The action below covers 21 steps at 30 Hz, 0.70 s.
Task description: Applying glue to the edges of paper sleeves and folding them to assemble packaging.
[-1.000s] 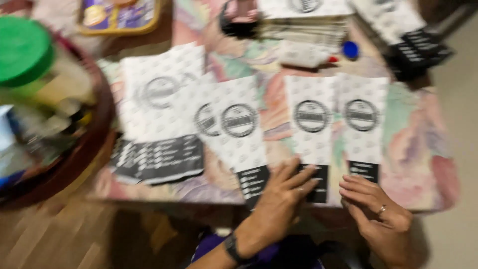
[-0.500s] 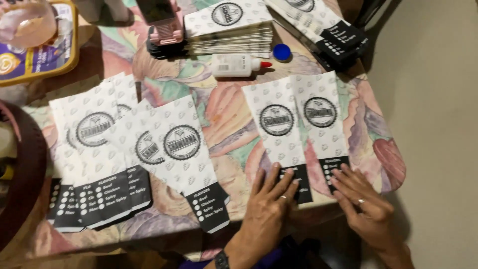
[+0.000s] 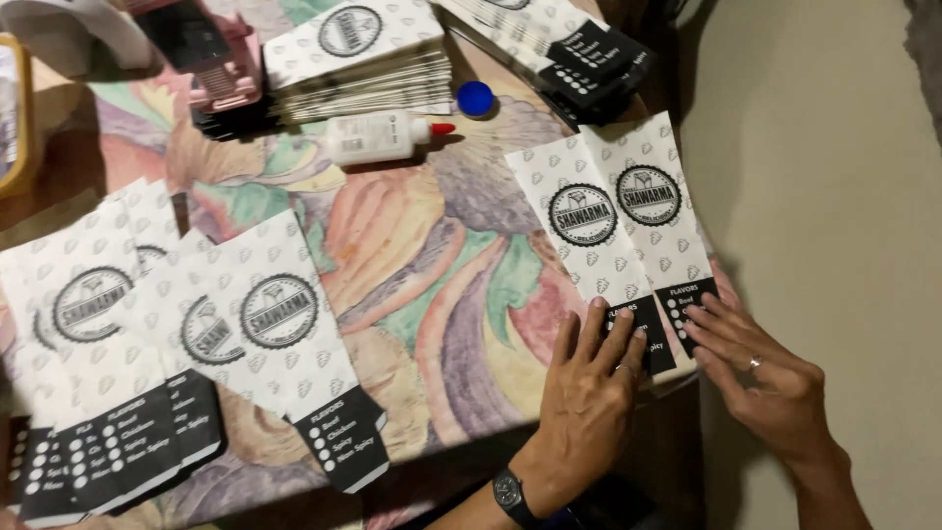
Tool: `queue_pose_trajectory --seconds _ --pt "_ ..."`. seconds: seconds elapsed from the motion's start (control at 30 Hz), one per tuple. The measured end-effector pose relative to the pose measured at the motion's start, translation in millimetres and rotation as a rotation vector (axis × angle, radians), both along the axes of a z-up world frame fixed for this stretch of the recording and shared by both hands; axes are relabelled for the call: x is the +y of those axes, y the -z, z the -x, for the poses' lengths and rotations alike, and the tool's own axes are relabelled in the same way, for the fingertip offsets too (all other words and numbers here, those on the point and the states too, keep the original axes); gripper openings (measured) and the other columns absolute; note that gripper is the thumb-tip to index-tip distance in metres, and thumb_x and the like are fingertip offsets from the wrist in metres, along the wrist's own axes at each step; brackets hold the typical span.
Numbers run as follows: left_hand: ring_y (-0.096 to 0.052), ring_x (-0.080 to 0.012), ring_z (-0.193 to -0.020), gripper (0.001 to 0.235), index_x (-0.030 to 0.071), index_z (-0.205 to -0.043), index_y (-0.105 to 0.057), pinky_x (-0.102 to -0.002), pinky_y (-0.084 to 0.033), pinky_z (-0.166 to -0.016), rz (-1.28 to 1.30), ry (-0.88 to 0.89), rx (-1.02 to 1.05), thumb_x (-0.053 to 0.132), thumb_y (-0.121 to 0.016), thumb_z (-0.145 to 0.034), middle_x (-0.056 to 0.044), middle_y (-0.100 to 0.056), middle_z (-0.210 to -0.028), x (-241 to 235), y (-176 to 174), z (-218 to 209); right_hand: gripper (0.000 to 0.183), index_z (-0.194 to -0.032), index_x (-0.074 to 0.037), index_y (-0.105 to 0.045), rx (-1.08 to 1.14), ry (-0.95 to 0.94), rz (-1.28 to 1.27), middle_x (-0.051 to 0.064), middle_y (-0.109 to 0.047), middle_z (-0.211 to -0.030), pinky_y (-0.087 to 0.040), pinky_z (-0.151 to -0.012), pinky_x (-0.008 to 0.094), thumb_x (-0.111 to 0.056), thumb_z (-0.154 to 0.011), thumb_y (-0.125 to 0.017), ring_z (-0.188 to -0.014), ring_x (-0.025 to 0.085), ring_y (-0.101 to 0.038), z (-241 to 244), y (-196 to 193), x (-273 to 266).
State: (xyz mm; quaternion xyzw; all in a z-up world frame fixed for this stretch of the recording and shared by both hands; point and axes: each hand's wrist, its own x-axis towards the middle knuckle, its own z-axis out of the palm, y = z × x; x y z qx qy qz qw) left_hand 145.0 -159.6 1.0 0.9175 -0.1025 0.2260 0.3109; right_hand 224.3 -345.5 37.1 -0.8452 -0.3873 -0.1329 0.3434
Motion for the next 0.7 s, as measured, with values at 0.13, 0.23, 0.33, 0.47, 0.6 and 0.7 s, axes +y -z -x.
queue_pose_trajectory --seconds 0.13,0.23,0.33,0.47,0.6,0.7 --pt "-0.039 -0.0484 -0.147 0.039 -0.004 -0.136 -0.063 -0.064 -0.029 -0.119 -0.018 0.007 0.04 0.014 -0.061 -0.101 -0.025 -0.055 -0.15 -1.6 1.5 -1.3 0.029 -0.119 0.0 -0.072 0.031 0.02 -0.014 0.016 -0.071 -0.129 -0.05 -0.12 0.039 0.006 -0.091 -0.069 -0.129 0.031 -0.067 -0.3 4.1 -3.5" --pt "-0.039 -0.0499 -0.147 0.041 -0.005 -0.137 -0.061 -0.064 -0.028 -0.12 -0.021 0.028 0.076 0.01 -0.059 -0.099 -0.026 -0.055 -0.15 -0.3 -3.5 -1.8 0.029 -0.12 -0.001 -0.072 0.035 0.02 -0.034 0.015 -0.071 -0.129 -0.05 -0.12 0.038 0.007 -0.092 -0.069 -0.129 0.03 -0.068 -0.9 8.6 -5.7" --pt "-0.041 -0.0504 -0.146 0.037 -0.006 -0.134 -0.063 -0.063 -0.028 -0.12 0.022 0.032 0.051 0.009 -0.063 -0.1 -0.028 -0.055 -0.148 -1.4 -5.7 -3.6 0.029 -0.119 -0.001 -0.072 0.032 0.015 -0.035 0.014 -0.071 -0.129 -0.05 -0.121 0.038 0.006 -0.092 -0.069 -0.129 0.029 -0.067 -0.6 5.6 -3.9" --pt "-0.046 -0.0494 -0.142 0.043 -0.004 -0.132 -0.062 -0.063 -0.03 -0.117 0.039 0.008 -0.001 0.017 -0.06 -0.095 -0.026 -0.057 -0.146 -2.9 0.7 -2.6 0.027 -0.118 0.0 -0.073 0.035 -0.019 -0.03 0.013 -0.072 -0.127 -0.048 -0.122 0.036 0.007 -0.092 -0.068 -0.127 0.027 -0.068 2.4 3.8 -6.2" --pt "-0.05 -0.0489 -0.143 0.037 -0.002 -0.126 -0.066 -0.062 -0.035 -0.119 0.043 -0.014 -0.038 0.017 -0.055 -0.095 -0.023 -0.062 -0.145 -5.1 14.0 0.3 0.031 -0.122 0.0 -0.07 -0.012 -0.132 0.02 0.014 -0.07 -0.132 -0.048 -0.126 0.042 0.003 -0.091 -0.067 -0.134 0.032 -0.066 -27.5 59.5 -48.9" --pt "-0.055 -0.0449 -0.14 0.041 -0.002 -0.12 -0.07 -0.059 -0.039 -0.118 0.073 -0.061 -0.094 0.023 -0.062 -0.089 -0.021 -0.066 -0.141 -3.5 9.9 3.5 0.049 -0.139 -0.01 -0.054 -0.167 -0.444 0.221 0.013 -0.052 -0.152 -0.031 -0.134 0.053 -0.019 -0.091 -0.055 -0.154 0.037 -0.042 -143.9 211.2 -138.4"
